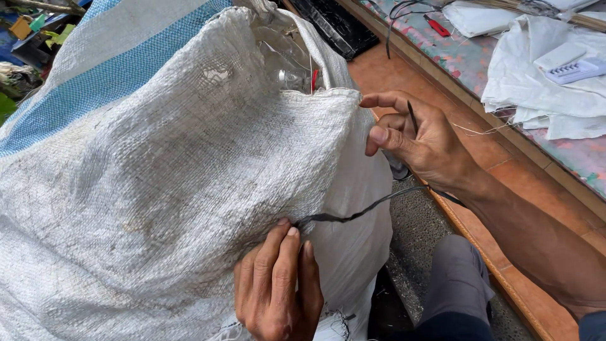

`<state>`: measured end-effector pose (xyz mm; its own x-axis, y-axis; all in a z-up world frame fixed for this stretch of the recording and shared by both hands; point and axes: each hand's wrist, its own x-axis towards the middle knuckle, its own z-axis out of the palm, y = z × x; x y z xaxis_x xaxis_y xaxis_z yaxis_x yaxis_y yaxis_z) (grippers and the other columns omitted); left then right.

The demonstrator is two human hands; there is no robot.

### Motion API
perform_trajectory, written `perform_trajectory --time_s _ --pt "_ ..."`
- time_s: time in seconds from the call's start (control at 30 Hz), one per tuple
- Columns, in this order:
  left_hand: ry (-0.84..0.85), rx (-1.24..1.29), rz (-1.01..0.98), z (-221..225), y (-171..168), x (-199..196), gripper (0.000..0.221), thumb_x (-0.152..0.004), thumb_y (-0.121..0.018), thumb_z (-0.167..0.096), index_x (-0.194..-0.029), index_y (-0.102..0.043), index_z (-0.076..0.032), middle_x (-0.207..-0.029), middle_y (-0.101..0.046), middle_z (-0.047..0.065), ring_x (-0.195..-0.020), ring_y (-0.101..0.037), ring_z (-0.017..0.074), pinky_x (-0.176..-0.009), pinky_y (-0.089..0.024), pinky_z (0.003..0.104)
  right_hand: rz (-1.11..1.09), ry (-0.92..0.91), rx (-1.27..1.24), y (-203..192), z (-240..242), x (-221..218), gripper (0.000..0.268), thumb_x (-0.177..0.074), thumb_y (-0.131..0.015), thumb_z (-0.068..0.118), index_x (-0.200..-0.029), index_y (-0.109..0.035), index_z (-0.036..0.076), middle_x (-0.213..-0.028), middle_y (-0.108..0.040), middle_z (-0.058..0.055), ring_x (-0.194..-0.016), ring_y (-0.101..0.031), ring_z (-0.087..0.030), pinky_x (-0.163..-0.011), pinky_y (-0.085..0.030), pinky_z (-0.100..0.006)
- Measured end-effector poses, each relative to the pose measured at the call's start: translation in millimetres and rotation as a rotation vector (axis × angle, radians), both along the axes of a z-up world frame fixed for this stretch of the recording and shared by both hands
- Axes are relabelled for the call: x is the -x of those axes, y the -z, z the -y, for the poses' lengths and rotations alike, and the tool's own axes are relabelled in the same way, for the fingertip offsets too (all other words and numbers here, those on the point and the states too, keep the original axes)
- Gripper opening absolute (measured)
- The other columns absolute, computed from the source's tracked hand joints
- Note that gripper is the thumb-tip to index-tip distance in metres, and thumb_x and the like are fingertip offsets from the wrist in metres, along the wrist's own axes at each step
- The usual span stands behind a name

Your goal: Sewing a large white sack filled with plastic bottles using a needle and black cord.

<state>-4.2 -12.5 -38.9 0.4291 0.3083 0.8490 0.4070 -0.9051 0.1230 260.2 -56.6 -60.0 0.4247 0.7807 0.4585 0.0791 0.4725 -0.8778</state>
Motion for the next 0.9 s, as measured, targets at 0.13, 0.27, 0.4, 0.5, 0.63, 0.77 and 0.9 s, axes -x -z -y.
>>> perform_trajectory --time_s 0.13,0.27,0.4,0.5,0.63,0.77,0.9 --pt "-0.002 0.042 -0.01 -6.4 9.1 -8.6 0.029 -0.079 -0.08 -0.003 -0.106 -0.069 -0.005 -0.102 -0.079 0.015 -0.088 -0.079 0.0206 -0.081 -0.062 0.033 -0.207 -0.456 -0.184 10.8 -32.6 -24.9 0.034 -0.093 -0.072 0.002 -0.127 -0.066 0.008 -0.108 -0.078 -0.009 -0.08 -0.074 -0.012 -0.055 -0.049 -0.016" --pt "-0.198 0.101 -0.073 7.5 1.9 -27.3 0.032 -0.077 -0.081 -0.002 -0.106 -0.069 -0.005 -0.083 -0.08 0.008 -0.068 -0.07 0.0124 -0.07 -0.057 0.026 0.029 -0.569 -0.095 -6.4 -41.6 -43.6 0.007 -0.094 -0.067 0.004 -0.102 -0.067 0.004 -0.087 -0.073 -0.005 -0.077 -0.071 -0.011 -0.077 -0.06 -0.023" --pt "-0.374 0.089 -0.103 0.1 -2.3 -67.5 0.023 -0.073 -0.086 -0.012 -0.089 -0.073 -0.004 -0.064 -0.065 0.002 -0.056 -0.054 0.0166 -0.059 -0.049 0.03 0.404 -0.471 -0.13 -56.7 -66.5 -73.2 0.007 -0.088 -0.072 0.006 -0.081 -0.069 0.007 -0.057 -0.064 0.002 -0.039 -0.038 -0.006 -0.037 -0.03 -0.024" --pt "-0.574 0.136 -0.209 -1.0 -9.1 -84.4 0.029 -0.073 -0.087 -0.02 -0.093 -0.071 -0.006 -0.078 -0.065 0.005 -0.061 -0.055 0.021 -0.061 -0.047 0.033 0.434 -0.56 -0.082 -82.0 -76.9 -79.7 0.009 -0.087 -0.073 0.006 -0.08 -0.068 0.005 -0.057 -0.065 0.001 -0.039 -0.041 -0.008 -0.038 -0.034 -0.027" --pt "-0.691 0.16 -0.123 16.8 -23.9 -92.4 0.03 -0.076 -0.081 -0.008 -0.101 -0.066 -0.003 -0.096 -0.064 0.009 -0.079 -0.059 0.0251 -0.075 -0.049 0.038 0.483 -0.676 -0.119 -108.5 -85.0 -69.0 0.012 -0.088 -0.074 0.007 -0.078 -0.066 0.008 -0.057 -0.066 0.0 -0.037 -0.04 -0.008 -0.035 -0.032 -0.026" --pt "-0.702 0.154 -0.071 10.8 -34.7 -101.1 0.028 -0.076 -0.075 0.001 -0.103 -0.067 -0.002 -0.098 -0.065 0.01 -0.077 -0.058 0.0239 -0.074 -0.048 0.037 0.61 -0.636 -0.101 -119.1 -100.0 -71.8 0.015 -0.09 -0.072 0.008 -0.078 -0.063 0.007 -0.056 -0.065 0.001 -0.037 -0.042 -0.008 -0.036 -0.034 -0.029" --pt "-0.709 0.216 -0.026 6.5 -36.7 -104.8 0.024 -0.075 -0.072 0.002 -0.098 -0.068 -0.004 -0.092 -0.067 0.007 -0.075 -0.059 0.0233 -0.074 -0.048 0.036 0.654 -0.497 -0.118 -99.5 -104.6 -79.1 0.051 -0.075 -0.086 0.014 -0.121 -0.065 0.005 -0.097 -0.076 -0.011 -0.047 -0.05 -0.009 -0.038 -0.044 -0.023"
